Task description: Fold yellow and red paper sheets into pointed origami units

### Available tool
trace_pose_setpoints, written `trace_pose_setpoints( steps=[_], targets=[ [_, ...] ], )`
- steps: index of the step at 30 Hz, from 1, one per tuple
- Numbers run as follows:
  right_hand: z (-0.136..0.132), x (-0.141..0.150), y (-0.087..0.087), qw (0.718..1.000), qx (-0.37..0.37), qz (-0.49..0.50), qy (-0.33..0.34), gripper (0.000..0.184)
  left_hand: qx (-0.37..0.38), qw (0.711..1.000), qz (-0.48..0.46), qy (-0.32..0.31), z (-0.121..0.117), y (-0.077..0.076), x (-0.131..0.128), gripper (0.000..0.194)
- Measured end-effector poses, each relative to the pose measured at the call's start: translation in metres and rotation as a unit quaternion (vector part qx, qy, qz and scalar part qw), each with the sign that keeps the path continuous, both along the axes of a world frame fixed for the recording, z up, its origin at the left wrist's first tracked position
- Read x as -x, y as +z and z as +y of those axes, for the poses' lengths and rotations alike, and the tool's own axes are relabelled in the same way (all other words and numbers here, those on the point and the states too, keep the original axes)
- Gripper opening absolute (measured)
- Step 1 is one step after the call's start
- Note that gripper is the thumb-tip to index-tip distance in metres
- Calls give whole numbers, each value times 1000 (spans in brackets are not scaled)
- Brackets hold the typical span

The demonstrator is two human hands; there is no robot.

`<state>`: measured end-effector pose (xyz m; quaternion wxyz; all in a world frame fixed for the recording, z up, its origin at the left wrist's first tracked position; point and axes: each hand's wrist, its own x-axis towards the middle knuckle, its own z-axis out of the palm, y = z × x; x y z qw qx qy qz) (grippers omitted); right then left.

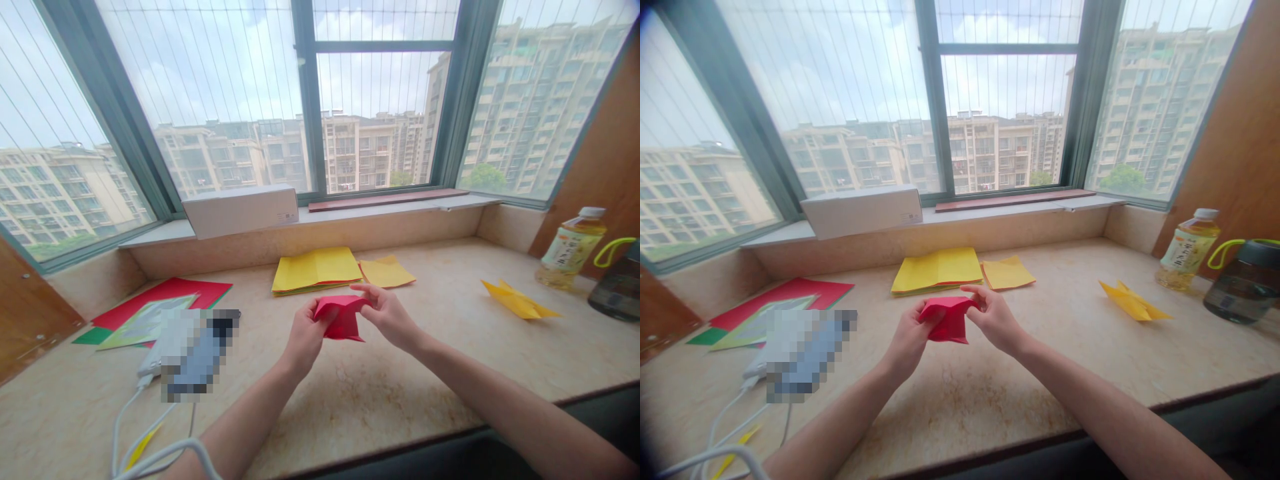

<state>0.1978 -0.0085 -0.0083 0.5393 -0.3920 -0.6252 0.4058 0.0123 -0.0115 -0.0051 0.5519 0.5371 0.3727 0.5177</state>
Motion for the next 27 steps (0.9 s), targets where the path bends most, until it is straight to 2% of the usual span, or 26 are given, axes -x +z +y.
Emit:
trace_pose_setpoints(
  steps=[7,16,20,23,27],
  targets=[
    [-6,5,1,999,-37,-21,22,30,12,999,3,-29,-4,-2,-1,39],
    [-5,0,2,995,-59,-76,22,37,4,999,18,-30,-5,1,0,43],
    [-3,0,0,997,-34,-63,24,35,5,999,13,-34,-4,2,1,44],
    [-4,3,0,997,-12,-41,57,33,5,999,19,-33,-5,3,1,44],
    [-6,5,3,996,-17,-16,90,23,5,1000,18,-19,-8,6,-1,40]
  ],
)
